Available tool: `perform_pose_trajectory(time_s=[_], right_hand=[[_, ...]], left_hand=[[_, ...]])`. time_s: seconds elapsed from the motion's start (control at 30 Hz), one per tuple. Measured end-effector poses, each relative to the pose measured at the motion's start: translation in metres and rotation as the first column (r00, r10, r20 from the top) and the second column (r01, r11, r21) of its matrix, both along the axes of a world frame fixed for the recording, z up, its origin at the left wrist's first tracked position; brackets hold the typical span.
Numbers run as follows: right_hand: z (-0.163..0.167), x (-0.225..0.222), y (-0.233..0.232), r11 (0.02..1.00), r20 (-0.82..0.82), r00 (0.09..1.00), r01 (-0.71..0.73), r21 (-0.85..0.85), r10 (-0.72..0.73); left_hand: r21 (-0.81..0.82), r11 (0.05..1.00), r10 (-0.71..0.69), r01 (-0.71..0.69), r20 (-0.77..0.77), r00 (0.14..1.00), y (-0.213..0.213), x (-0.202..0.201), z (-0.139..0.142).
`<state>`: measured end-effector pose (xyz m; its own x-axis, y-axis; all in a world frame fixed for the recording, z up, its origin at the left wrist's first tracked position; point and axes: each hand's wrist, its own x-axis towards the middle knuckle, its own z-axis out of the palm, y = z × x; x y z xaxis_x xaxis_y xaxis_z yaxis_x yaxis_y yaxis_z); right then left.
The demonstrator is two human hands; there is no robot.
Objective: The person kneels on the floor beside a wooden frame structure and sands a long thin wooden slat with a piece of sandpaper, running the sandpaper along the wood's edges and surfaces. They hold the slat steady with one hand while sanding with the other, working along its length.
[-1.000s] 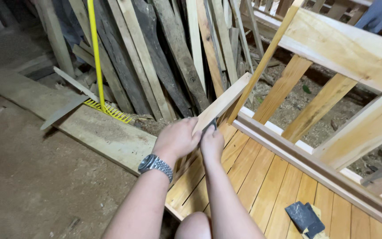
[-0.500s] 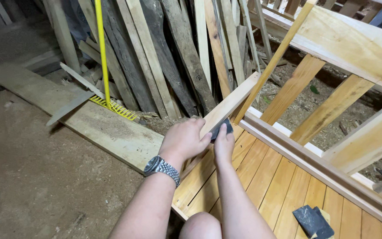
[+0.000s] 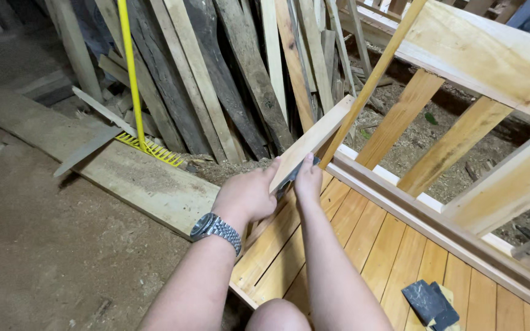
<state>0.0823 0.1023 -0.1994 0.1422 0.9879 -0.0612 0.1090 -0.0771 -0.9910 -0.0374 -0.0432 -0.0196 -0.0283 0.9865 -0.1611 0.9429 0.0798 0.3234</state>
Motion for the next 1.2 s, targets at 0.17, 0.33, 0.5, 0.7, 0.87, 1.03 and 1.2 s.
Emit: perform_pose_trajectory(time_s=[0.17,0.33,0.5,0.7,0.87,1.03,1.2], right_hand=[[-0.005,-0.004,-0.043,0.959,-0.034,0.996,-0.069,0.275,0.082],[-0.007,-0.006,-0.039,0.993,0.067,0.997,-0.042,0.110,0.035],[0.003,0.003,0.005,0.997,-0.031,0.999,0.032,-0.071,-0.034],[-0.005,-0.013,-0.058,0.974,-0.119,0.990,-0.054,0.219,0.082],[0.006,-0.015,-0.030,1.000,-0.098,0.995,0.011,0.029,-0.008],[0.011,-0.025,-0.079,0.981,-0.075,0.993,-0.078,0.179,0.093],[0.006,-0.035,-0.119,0.967,-0.199,0.954,-0.244,-0.069,0.226]], left_hand=[[-0.123,0.992,0.041,-0.037,0.034,0.999,-0.001,0.002,0.002],[-0.055,0.998,0.013,-0.012,0.019,1.000,0.000,0.002,0.002],[-0.065,0.998,-0.013,0.013,0.003,1.000,0.000,-0.001,-0.006],[0.005,0.998,-0.063,0.063,0.003,0.998,0.003,-0.003,-0.010],[-0.025,1.000,0.013,-0.011,0.087,0.996,0.006,-0.004,-0.012],[0.040,0.997,0.056,-0.063,0.149,0.987,0.009,-0.008,-0.024],[0.112,0.988,0.086,-0.110,0.195,0.977,0.013,-0.015,-0.037]])
